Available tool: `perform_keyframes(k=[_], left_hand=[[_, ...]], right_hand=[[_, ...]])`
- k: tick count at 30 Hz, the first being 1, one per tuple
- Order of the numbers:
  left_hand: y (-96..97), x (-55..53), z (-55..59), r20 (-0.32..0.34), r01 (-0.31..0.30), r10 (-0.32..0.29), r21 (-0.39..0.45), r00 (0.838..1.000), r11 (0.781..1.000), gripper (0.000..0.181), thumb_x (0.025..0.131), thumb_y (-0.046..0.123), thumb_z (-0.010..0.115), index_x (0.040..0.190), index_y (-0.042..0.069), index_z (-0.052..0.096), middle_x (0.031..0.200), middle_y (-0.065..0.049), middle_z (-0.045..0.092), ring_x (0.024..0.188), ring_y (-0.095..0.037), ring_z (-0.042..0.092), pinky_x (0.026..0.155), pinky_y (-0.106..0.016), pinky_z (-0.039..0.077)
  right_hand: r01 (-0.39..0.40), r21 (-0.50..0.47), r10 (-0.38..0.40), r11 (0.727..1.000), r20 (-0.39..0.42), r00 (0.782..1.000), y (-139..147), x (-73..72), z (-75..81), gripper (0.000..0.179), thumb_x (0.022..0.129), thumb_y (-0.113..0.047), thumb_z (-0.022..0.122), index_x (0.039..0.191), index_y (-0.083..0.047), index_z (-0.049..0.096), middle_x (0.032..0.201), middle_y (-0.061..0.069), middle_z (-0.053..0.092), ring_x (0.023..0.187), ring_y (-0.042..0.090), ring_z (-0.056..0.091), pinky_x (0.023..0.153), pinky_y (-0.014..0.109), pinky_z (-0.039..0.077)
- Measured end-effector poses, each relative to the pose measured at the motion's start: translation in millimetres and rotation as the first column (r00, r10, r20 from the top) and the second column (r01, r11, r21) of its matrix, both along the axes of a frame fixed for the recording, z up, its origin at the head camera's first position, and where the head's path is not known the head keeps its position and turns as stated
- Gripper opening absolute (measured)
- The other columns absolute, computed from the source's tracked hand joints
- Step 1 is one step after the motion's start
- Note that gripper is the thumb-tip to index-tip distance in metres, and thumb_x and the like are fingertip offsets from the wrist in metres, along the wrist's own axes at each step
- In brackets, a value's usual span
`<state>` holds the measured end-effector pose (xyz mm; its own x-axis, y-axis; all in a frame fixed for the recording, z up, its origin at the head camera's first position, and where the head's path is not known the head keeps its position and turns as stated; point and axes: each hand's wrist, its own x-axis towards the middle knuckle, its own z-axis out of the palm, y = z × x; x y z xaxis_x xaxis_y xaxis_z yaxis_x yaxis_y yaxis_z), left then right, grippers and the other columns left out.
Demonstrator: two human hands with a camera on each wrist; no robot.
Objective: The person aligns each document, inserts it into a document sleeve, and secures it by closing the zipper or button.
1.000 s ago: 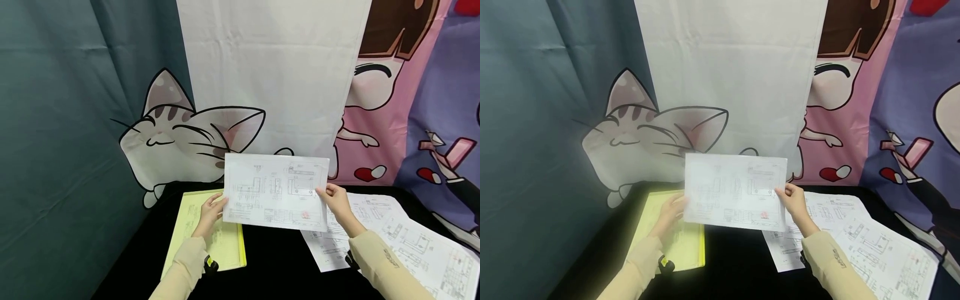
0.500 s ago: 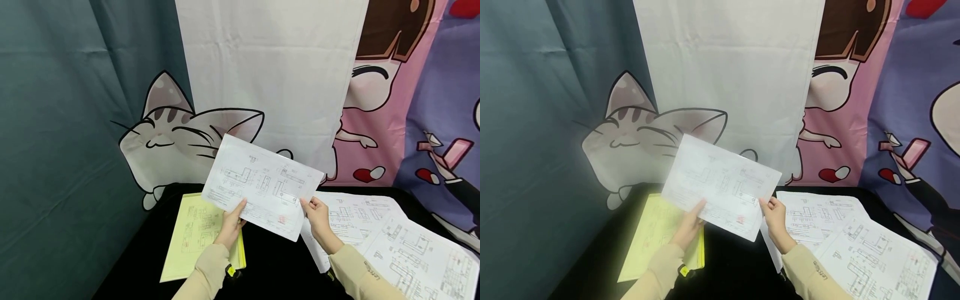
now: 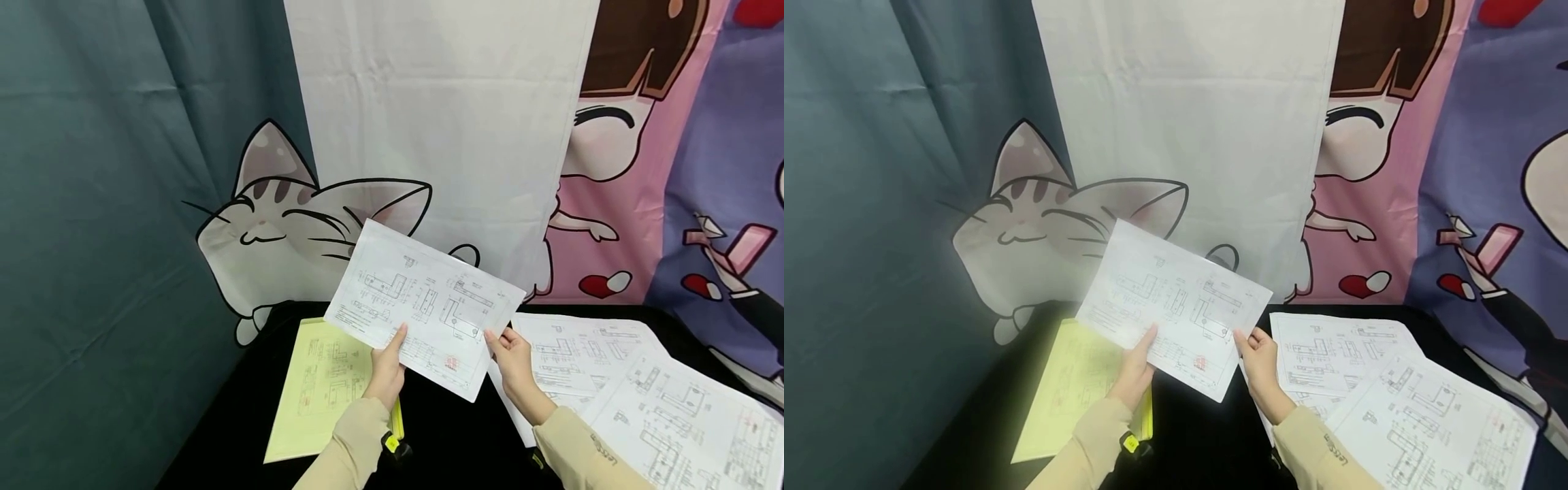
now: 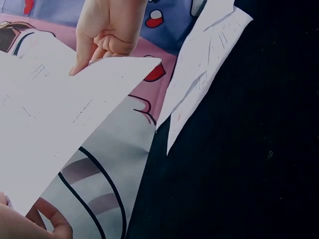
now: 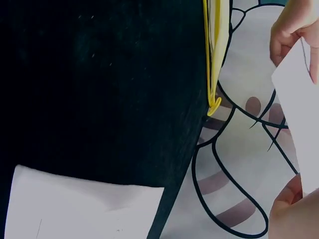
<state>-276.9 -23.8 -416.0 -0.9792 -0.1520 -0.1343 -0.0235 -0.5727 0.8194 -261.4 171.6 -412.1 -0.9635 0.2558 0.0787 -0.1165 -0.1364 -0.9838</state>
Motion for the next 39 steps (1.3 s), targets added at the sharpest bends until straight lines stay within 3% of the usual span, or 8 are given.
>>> perform_keyframes(k=[12, 16, 21, 27, 31, 34, 39], left_hand=[[-4.2, 1.2, 0.0, -0.015, -0.065, 0.064, -0.05, 0.998, 0.997, 0.041, 0.088, 0.017, 0.066, 0.126, 0.015, 0.05, 0.106, 0.009, 0.069, 0.092, -0.007, 0.067, 0.088, -0.026, 0.054], [-14.1, -1.0, -1.6, -0.047, -0.096, 0.09, -0.144, 0.995, 0.985, 0.041, 0.087, 0.019, 0.067, 0.124, 0.014, 0.051, 0.105, 0.008, 0.069, 0.089, -0.006, 0.067, 0.085, -0.024, 0.054], [-32.6, -4.3, -6.2, -0.063, -0.122, 0.108, -0.302, 0.992, 0.945, 0.036, 0.084, 0.02, 0.071, 0.116, 0.009, 0.057, 0.1, 0.001, 0.071, 0.082, -0.009, 0.069, 0.079, -0.023, 0.056], [-63.0, -1.5, -9.9, -0.023, -0.038, 0.032, -0.414, 0.999, 0.91, 0.035, 0.083, 0.02, 0.071, 0.115, 0.009, 0.059, 0.099, -0.004, 0.072, 0.08, -0.014, 0.071, 0.076, -0.027, 0.057], [-81.6, 6.2, -6.1, -0.036, 0.029, -0.054, -0.496, 0.998, 0.868, 0.038, 0.085, 0.021, 0.069, 0.119, 0.008, 0.057, 0.105, -0.007, 0.071, 0.084, -0.019, 0.072, 0.076, -0.032, 0.058], [-91.2, 13.1, 0.5, -0.035, 0.069, -0.108, -0.569, 0.994, 0.819, 0.038, 0.087, 0.021, 0.067, 0.12, 0.007, 0.056, 0.107, -0.01, 0.07, 0.086, -0.022, 0.071, 0.076, -0.035, 0.059], [-93.4, 20.9, 14.6, -0.009, 0.143, -0.188, -0.615, 0.982, 0.775, 0.039, 0.086, 0.019, 0.068, 0.12, 0.005, 0.056, 0.106, -0.013, 0.07, 0.085, -0.024, 0.071, 0.075, -0.036, 0.059]], right_hand=[[-0.011, 0.047, 0.013, 0.999, -0.051, 0.999, -1, -0.6, -2.6, 0.032, 0.091, 0.001, 0.057, 0.116, 0.019, 0.048, 0.072, -0.016, 0.066, 0.067, -0.004, 0.062, 0.062, 0.013, 0.052], [-0.013, 0.073, 0.021, 0.997, -0.106, 0.994, 5, -4.1, -2.5, 0.023, 0.086, 0.005, 0.062, 0.104, 0.016, 0.052, 0.066, -0.015, 0.065, 0.061, -0.001, 0.061, 0.06, 0.016, 0.054], [-0.014, 0.035, 0.019, 0.999, -0.133, 0.991, 20, -5.5, -2.7, 0.014, 0.083, 0.01, 0.063, 0.089, 0.003, 0.053, 0.058, -0.012, 0.061, 0.051, 0.002, 0.06, 0.055, 0.017, 0.054], [-0.081, 0.115, 0.096, 0.99, -0.132, 0.987, 31, -4.4, -3.3, 0.013, 0.083, 0.003, 0.067, 0.088, -0.009, 0.064, 0.067, -0.014, 0.067, 0.059, 0.0, 0.061, 0.055, 0.017, 0.053], [-0.151, 0.142, 0.173, 0.978, -0.159, 0.972, 33, -3.6, -2.2, 0.007, 0.086, 0.0, 0.065, 0.092, -0.001, 0.062, 0.07, -0.011, 0.07, 0.064, 0.002, 0.066, 0.059, 0.018, 0.055], [-0.201, 0.182, 0.232, 0.962, -0.171, 0.957, 33, -3.6, 0.8, 0.016, 0.09, -0.002, 0.061, 0.099, 0.011, 0.057, 0.071, -0.009, 0.07, 0.065, 0.005, 0.068, 0.062, 0.02, 0.057], [-0.252, 0.302, 0.297, 0.919, -0.114, 0.948, 31, -5.3, 12.2, 0.033, 0.095, -0.015, 0.057, 0.11, 0.014, 0.054, 0.076, -0.009, 0.07, 0.069, 0.005, 0.068, 0.066, 0.021, 0.057]])
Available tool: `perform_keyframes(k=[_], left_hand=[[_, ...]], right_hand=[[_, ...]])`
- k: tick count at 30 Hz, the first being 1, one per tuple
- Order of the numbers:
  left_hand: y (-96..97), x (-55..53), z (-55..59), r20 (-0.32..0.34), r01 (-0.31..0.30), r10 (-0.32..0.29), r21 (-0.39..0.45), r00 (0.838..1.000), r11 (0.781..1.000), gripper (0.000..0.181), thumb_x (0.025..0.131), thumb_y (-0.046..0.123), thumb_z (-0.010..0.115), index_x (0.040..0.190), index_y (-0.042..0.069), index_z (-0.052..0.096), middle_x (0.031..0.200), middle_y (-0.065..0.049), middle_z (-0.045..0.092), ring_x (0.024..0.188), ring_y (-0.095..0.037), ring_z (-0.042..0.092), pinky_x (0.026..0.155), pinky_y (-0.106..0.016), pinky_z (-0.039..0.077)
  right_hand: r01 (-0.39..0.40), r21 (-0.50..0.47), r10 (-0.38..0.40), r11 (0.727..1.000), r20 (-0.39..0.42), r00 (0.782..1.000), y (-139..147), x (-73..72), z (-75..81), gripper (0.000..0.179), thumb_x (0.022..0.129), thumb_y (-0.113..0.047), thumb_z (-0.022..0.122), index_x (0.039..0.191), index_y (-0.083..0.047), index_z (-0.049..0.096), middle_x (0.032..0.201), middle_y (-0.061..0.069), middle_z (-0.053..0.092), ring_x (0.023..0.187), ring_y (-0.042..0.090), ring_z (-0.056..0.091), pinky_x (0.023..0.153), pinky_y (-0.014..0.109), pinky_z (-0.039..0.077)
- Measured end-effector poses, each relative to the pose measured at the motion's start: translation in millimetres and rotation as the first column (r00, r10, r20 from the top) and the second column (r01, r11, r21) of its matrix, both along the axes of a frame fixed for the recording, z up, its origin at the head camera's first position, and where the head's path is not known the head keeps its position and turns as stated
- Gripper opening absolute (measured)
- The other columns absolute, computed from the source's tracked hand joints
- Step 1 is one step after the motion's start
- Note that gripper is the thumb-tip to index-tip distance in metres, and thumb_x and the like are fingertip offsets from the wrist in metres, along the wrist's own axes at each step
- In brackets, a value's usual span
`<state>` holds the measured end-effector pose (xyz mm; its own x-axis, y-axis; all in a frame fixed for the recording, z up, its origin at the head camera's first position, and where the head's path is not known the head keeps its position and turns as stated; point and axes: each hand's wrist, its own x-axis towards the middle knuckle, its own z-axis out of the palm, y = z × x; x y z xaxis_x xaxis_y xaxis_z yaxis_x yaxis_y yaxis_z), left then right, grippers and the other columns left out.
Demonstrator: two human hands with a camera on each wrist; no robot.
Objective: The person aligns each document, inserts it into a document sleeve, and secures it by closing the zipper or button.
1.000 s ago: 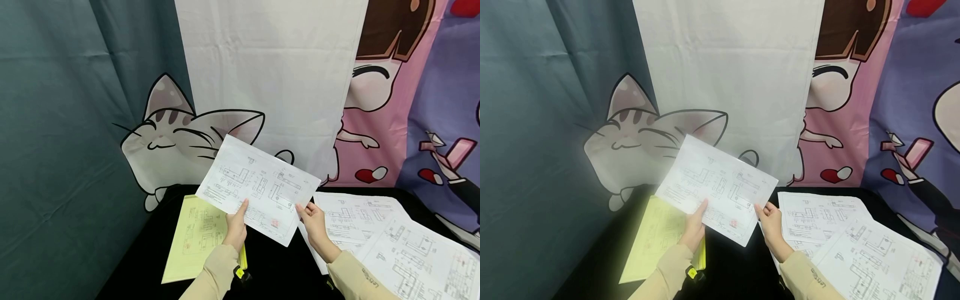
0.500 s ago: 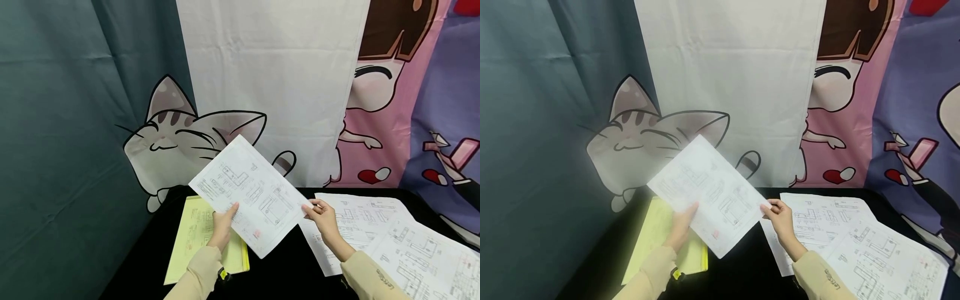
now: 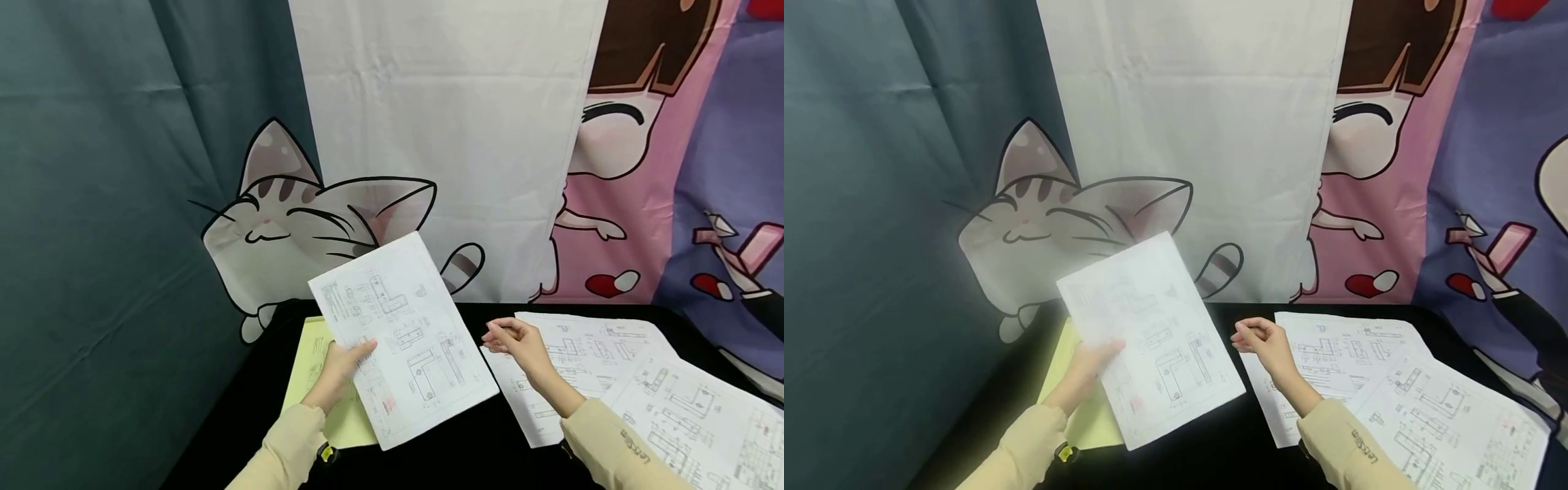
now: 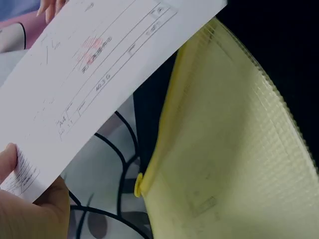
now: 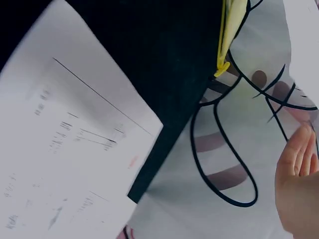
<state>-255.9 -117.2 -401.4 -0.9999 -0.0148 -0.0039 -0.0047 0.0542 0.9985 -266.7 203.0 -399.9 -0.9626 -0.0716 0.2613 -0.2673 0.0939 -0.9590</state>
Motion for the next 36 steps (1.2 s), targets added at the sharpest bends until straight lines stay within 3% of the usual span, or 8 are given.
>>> perform_keyframes(k=[7, 12, 15, 20, 25, 30, 34, 36], left_hand=[[16.4, 4.7, 11.0, 0.009, 0.2, -0.2, -0.007, 0.98, 0.98, 0.043, 0.085, 0.012, 0.068, 0.124, 0.002, 0.053, 0.108, -0.019, 0.068, 0.086, -0.029, 0.071, 0.074, -0.039, 0.059], [27.8, 5.3, 10.0, 0.009, 0.272, -0.272, 0.005, 0.962, 0.962, 0.042, 0.083, 0.008, 0.069, 0.121, -0.001, 0.055, 0.106, -0.019, 0.069, 0.082, -0.027, 0.071, 0.071, -0.038, 0.059], [32.6, 2.5, 8.3, 0.003, 0.295, -0.295, 0.007, 0.955, 0.955, 0.041, 0.082, 0.006, 0.068, 0.12, -0.001, 0.056, 0.105, -0.02, 0.069, 0.082, -0.027, 0.071, 0.071, -0.038, 0.059], [36.1, -17.1, 2.2, -0.027, 0.228, -0.232, -0.103, 0.972, 0.968, 0.032, 0.084, 0.007, 0.067, 0.113, -0.006, 0.06, 0.097, -0.019, 0.071, 0.074, -0.02, 0.07, 0.069, -0.032, 0.059], [35.3, -41.6, -5.7, -0.031, 0.078, -0.09, -0.273, 0.995, 0.959, 0.018, 0.085, 0.004, 0.066, 0.097, -0.008, 0.066, 0.083, -0.022, 0.07, 0.055, -0.011, 0.063, 0.054, -0.024, 0.054], [41.2, -67.8, -46.0, 0.199, 0.153, -0.057, -0.506, 0.978, 0.849, 0.041, 0.082, 0.026, 0.073, 0.098, -0.009, 0.058, 0.064, -0.016, 0.058, 0.046, -0.016, 0.052, 0.048, -0.03, 0.053], [36.9, -96.7, -102.4, 0.253, 0.211, -0.039, -0.701, 0.967, 0.682, 0.055, 0.077, 0.043, 0.076, 0.096, -0.007, 0.061, 0.071, -0.016, 0.062, 0.056, -0.022, 0.058, 0.056, -0.035, 0.055], [36.7, -97.2, -106.6, 0.236, 0.2, -0.026, -0.752, 0.971, 0.628, 0.046, 0.081, 0.033, 0.073, 0.098, -0.008, 0.062, 0.079, -0.017, 0.065, 0.058, -0.021, 0.059, 0.057, -0.032, 0.054]], right_hand=[[-0.113, 0.184, 0.101, 0.976, 0.069, 0.992, -5, 4.9, 13.1, 0.039, 0.097, -0.021, 0.054, 0.117, 0.013, 0.054, 0.086, 0.012, 0.07, 0.07, 0.005, 0.064, 0.063, 0.023, 0.056], [-0.203, 0.225, 0.193, 0.953, 0.066, 0.979, -6, 10.4, 8.6, 0.04, 0.096, -0.019, 0.055, 0.118, 0.014, 0.053, 0.092, 0.027, 0.068, 0.067, 0.014, 0.069, 0.058, 0.028, 0.058], [-0.164, 0.251, 0.162, 0.954, 0.028, 0.986, -5, 12.8, 6.3, 0.036, 0.095, -0.015, 0.056, 0.114, 0.015, 0.054, 0.088, 0.028, 0.068, 0.062, 0.014, 0.068, 0.053, 0.028, 0.057], [0.057, 0.277, -0.05, 0.959, -0.031, 0.998, -3, 12.4, 2.9, 0.03, 0.095, -0.009, 0.053, 0.113, 0.016, 0.055, 0.083, 0.026, 0.068, 0.054, 0.01, 0.062, 0.048, 0.024, 0.053], [0.225, 0.345, -0.228, 0.911, -0.034, 0.973, 8, 5.5, -0.9, 0.032, 0.097, -0.009, 0.048, 0.117, 0.015, 0.054, 0.089, 0.03, 0.067, 0.056, 0.009, 0.06, 0.051, 0.021, 0.051], [0.225, 0.362, -0.267, 0.905, 0.07, 0.961, 25, 1.1, -5.1, 0.034, 0.097, -0.01, 0.048, 0.112, 0.02, 0.053, 0.078, 0.026, 0.067, 0.051, 0.008, 0.059, 0.047, 0.022, 0.051], [0.139, 0.351, -0.213, 0.926, 0.182, 0.96, 34, 2.7, -12.6, 0.035, 0.096, -0.011, 0.049, 0.104, 0.022, 0.055, 0.067, 0.014, 0.067, 0.047, 0.009, 0.06, 0.045, 0.024, 0.053], [0.104, 0.346, -0.188, 0.932, 0.22, 0.957, 36, 4.2, -17.3, 0.035, 0.096, -0.012, 0.049, 0.104, 0.021, 0.055, 0.067, 0.011, 0.068, 0.048, 0.009, 0.061, 0.046, 0.024, 0.053]])
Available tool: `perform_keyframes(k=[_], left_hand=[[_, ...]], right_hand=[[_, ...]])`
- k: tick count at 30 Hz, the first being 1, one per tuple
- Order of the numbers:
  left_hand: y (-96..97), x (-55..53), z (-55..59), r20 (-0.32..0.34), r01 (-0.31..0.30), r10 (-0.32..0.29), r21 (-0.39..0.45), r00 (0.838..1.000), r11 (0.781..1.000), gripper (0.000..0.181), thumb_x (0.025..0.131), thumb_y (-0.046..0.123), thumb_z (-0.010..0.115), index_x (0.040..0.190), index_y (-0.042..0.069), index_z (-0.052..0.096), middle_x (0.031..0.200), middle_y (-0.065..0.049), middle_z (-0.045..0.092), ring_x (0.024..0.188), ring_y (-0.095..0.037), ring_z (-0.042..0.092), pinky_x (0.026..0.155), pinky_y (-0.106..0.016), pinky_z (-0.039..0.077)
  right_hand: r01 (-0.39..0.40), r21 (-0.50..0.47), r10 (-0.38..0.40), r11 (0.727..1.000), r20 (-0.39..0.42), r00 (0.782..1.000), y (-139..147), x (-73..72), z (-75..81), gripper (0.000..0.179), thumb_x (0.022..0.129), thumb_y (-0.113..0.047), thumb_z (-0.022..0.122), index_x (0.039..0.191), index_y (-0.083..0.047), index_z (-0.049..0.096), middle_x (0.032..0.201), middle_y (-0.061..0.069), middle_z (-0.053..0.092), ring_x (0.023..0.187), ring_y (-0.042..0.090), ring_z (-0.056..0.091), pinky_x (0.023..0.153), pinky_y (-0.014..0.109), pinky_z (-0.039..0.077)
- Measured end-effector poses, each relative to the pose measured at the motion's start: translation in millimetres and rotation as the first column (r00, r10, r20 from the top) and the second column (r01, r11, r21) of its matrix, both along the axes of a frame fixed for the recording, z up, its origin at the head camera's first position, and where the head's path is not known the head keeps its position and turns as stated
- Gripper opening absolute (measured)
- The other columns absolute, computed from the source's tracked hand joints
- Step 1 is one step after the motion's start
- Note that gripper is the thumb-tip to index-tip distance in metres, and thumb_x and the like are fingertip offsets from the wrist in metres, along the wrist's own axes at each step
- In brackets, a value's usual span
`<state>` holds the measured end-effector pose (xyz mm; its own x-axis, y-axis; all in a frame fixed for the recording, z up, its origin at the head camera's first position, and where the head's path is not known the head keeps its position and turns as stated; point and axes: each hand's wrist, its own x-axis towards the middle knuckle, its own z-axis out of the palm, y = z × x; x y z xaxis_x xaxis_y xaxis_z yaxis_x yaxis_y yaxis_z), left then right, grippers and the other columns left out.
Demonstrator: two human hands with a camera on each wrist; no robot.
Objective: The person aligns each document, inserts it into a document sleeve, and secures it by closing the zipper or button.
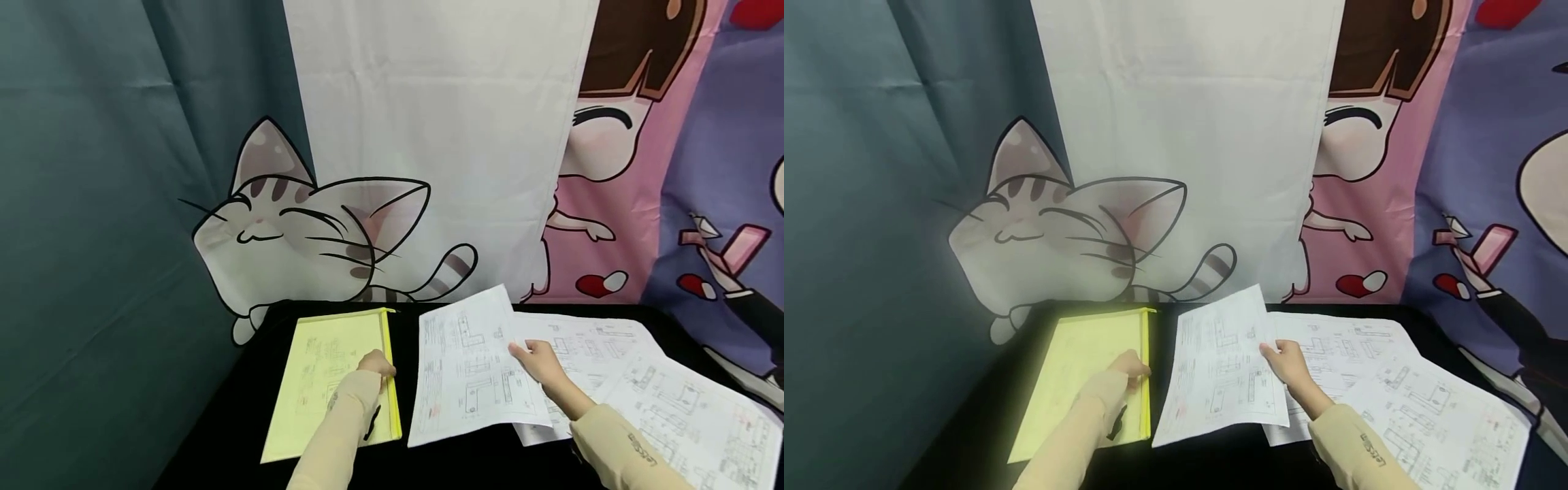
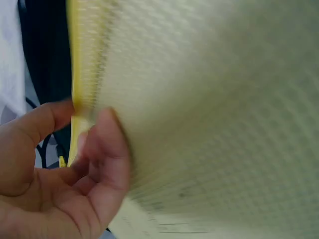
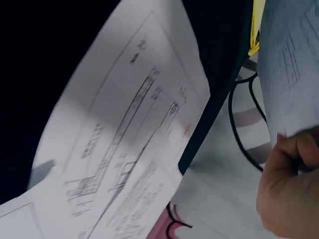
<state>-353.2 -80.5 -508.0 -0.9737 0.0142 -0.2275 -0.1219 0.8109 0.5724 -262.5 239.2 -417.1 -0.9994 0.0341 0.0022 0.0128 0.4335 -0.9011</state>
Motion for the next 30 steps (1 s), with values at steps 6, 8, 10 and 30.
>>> perform_keyframes(k=[6, 8, 10, 30], left_hand=[[1.2, 43.0, 51.7, 0.16, -0.061, 0.022, 0.243, 0.987, 0.968, 0.018, 0.093, 0.005, 0.049, 0.102, -0.01, 0.054, 0.048, 0.003, 0.029, 0.039, -0.009, 0.025, 0.04, -0.022, 0.031], [-0.6, 53.6, 63.2, 0.176, -0.053, -0.003, 0.311, 0.984, 0.949, 0.014, 0.096, 0.005, 0.046, 0.091, -0.006, 0.053, 0.048, 0.005, 0.024, 0.041, -0.007, 0.023, 0.042, -0.019, 0.029], [-2.2, 61.7, 73.0, 0.181, -0.04, -0.024, 0.34, 0.983, 0.94, 0.017, 0.098, 0.007, 0.045, 0.083, 0.001, 0.05, 0.051, 0.006, 0.029, 0.045, -0.006, 0.027, 0.046, -0.016, 0.034], [-12.4, 69.6, 62.4, 0.106, 0.024, -0.102, 0.569, 0.989, 0.822, 0.013, 0.099, 0.003, 0.036, 0.086, 0.005, 0.038, 0.064, -0.002, 0.042, 0.051, -0.01, 0.039, 0.049, -0.021, 0.039]], right_hand=[[-0.111, -0.058, 0.114, 0.992, 0.06, 0.992, 2, 1.4, -9.0, 0.036, 0.098, -0.011, 0.045, 0.114, 0.021, 0.049, 0.077, 0.013, 0.071, 0.055, 0.013, 0.066, 0.05, 0.025, 0.056], [-0.132, -0.083, 0.139, 0.988, 0.085, 0.987, 2, 2.1, -9.8, 0.037, 0.099, -0.012, 0.044, 0.116, 0.021, 0.048, 0.078, 0.013, 0.071, 0.057, 0.014, 0.068, 0.051, 0.026, 0.057], [-0.138, -0.104, 0.149, 0.985, 0.107, 0.983, 1, 2.9, -10.2, 0.038, 0.099, -0.013, 0.044, 0.117, 0.02, 0.048, 0.079, 0.013, 0.071, 0.059, 0.016, 0.069, 0.053, 0.027, 0.057], [-0.374, -0.209, 0.404, 0.904, 0.13, 0.905, 4, 6.9, -15.4, 0.042, 0.099, -0.014, 0.044, 0.116, 0.024, 0.044, 0.084, 0.016, 0.072, 0.061, 0.012, 0.069, 0.055, 0.024, 0.057]])
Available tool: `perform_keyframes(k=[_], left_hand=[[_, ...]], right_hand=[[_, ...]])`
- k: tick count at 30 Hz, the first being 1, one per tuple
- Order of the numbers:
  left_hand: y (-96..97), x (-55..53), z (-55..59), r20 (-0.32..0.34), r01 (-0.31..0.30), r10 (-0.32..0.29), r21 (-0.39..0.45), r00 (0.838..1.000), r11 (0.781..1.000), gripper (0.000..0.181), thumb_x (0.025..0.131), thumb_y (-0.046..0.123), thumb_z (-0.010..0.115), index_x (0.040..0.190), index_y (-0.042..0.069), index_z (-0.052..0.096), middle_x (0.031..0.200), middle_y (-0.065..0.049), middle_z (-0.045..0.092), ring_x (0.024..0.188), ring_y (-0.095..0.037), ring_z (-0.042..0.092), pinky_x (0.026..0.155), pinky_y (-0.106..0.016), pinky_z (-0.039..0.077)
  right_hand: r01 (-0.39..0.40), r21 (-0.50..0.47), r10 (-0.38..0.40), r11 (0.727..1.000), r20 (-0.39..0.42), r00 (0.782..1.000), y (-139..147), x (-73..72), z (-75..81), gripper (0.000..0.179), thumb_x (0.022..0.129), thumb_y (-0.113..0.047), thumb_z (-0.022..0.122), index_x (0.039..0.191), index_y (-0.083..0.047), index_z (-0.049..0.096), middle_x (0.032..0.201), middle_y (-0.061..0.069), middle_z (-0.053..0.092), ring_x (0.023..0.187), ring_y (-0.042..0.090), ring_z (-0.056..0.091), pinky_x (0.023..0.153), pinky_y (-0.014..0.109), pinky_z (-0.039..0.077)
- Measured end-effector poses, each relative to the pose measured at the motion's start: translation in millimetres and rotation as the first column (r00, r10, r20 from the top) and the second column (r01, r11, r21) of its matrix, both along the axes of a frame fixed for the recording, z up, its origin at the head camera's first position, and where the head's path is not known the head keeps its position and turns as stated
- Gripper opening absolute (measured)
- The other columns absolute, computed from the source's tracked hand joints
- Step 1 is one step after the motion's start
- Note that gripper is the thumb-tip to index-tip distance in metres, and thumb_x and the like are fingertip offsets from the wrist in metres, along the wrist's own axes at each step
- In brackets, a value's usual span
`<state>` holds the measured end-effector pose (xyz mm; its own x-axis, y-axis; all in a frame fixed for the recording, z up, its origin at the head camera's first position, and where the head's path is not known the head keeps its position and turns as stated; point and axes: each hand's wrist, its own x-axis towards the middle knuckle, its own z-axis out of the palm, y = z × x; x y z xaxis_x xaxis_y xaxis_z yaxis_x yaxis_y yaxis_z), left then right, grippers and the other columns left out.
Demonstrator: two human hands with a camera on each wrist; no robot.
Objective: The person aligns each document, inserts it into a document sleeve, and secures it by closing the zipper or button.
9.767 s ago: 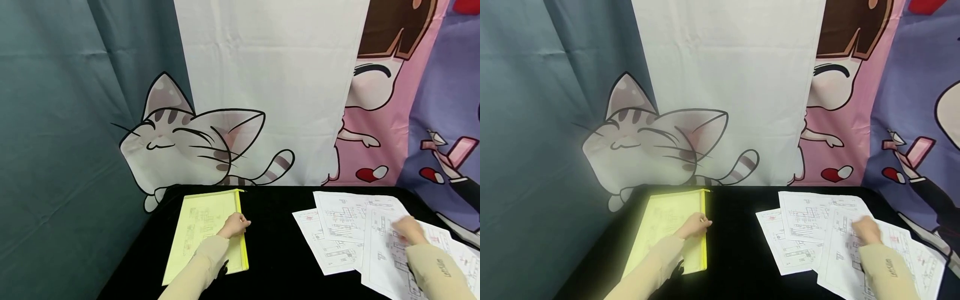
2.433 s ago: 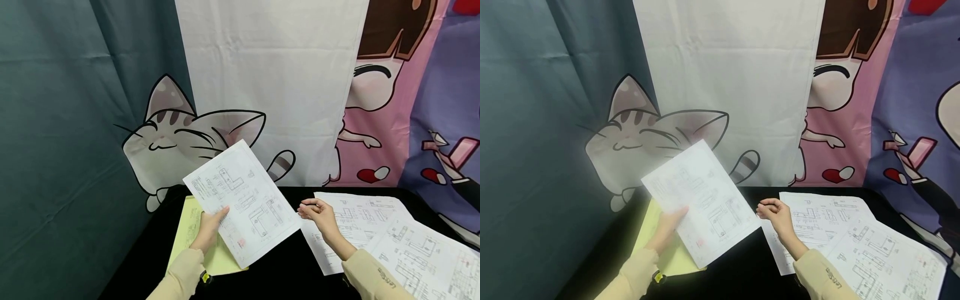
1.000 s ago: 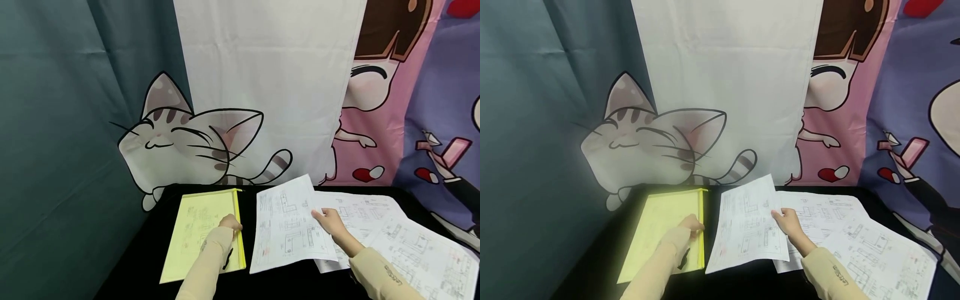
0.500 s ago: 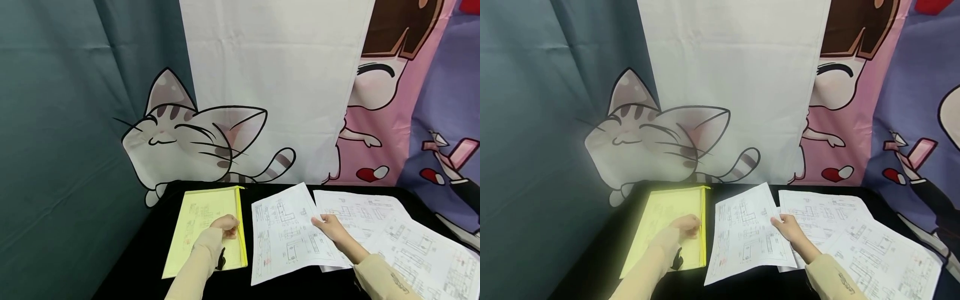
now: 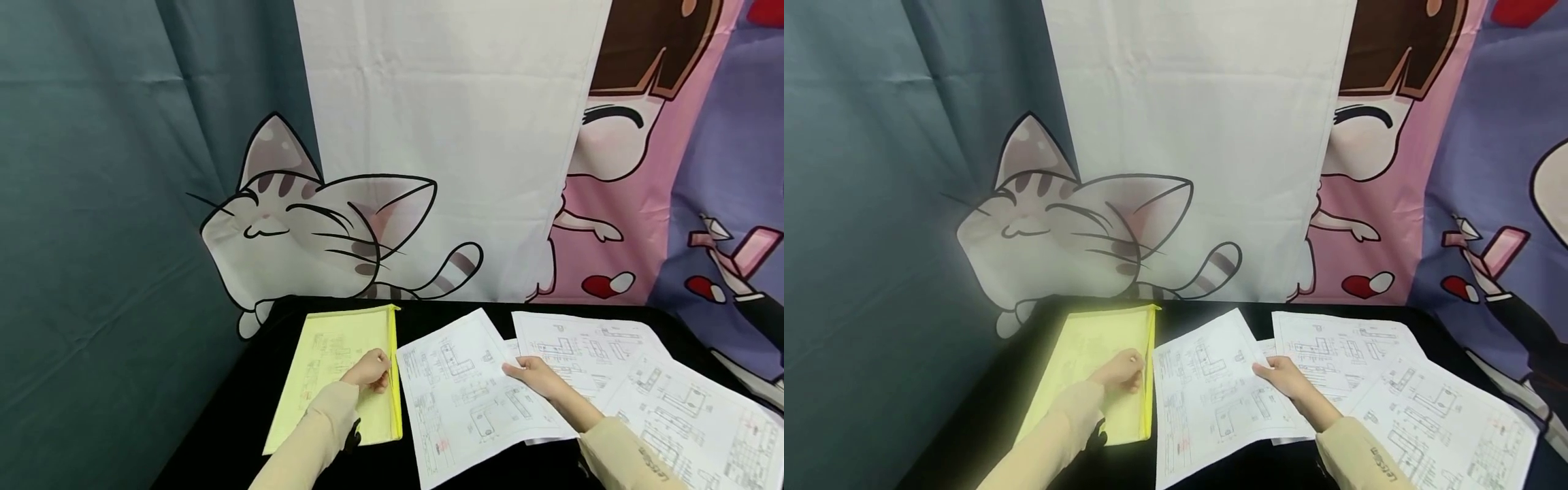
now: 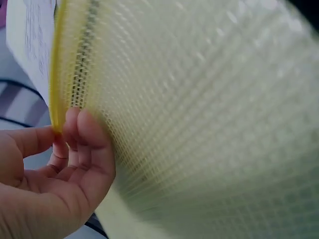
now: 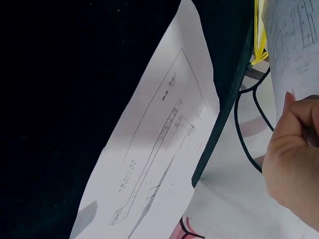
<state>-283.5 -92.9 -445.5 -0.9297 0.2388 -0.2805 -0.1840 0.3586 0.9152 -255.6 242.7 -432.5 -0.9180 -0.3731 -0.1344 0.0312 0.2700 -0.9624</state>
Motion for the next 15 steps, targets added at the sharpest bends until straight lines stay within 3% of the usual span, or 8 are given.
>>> perform_keyframes(k=[4, 15], left_hand=[[4.8, 5.5, 5.3, -0.044, 0.019, -0.022, -0.049, 0.999, 0.999, 0.014, 0.097, 0.001, 0.036, 0.084, 0.005, 0.039, 0.062, -0.002, 0.042, 0.049, -0.011, 0.039, 0.047, -0.021, 0.037], [12.1, 21.7, 15.6, -0.028, 0.13, -0.132, -0.053, 0.991, 0.99, 0.01, 0.097, 0.006, 0.04, 0.089, 0.004, 0.045, 0.064, -0.002, 0.046, 0.052, -0.011, 0.045, 0.048, -0.019, 0.043]], right_hand=[[-0.016, -0.002, 0.016, 1.0, 0.014, 1.0, -5, -1.1, -0.4, 0.042, 0.099, -0.016, 0.045, 0.118, 0.022, 0.045, 0.084, 0.015, 0.072, 0.062, 0.013, 0.07, 0.055, 0.024, 0.057], [0.09, -0.034, -0.088, 0.995, 0.049, 0.995, -14, -1.1, -4.6, 0.046, 0.1, -0.017, 0.044, 0.122, 0.023, 0.04, 0.084, 0.01, 0.072, 0.063, 0.012, 0.07, 0.057, 0.024, 0.058]])
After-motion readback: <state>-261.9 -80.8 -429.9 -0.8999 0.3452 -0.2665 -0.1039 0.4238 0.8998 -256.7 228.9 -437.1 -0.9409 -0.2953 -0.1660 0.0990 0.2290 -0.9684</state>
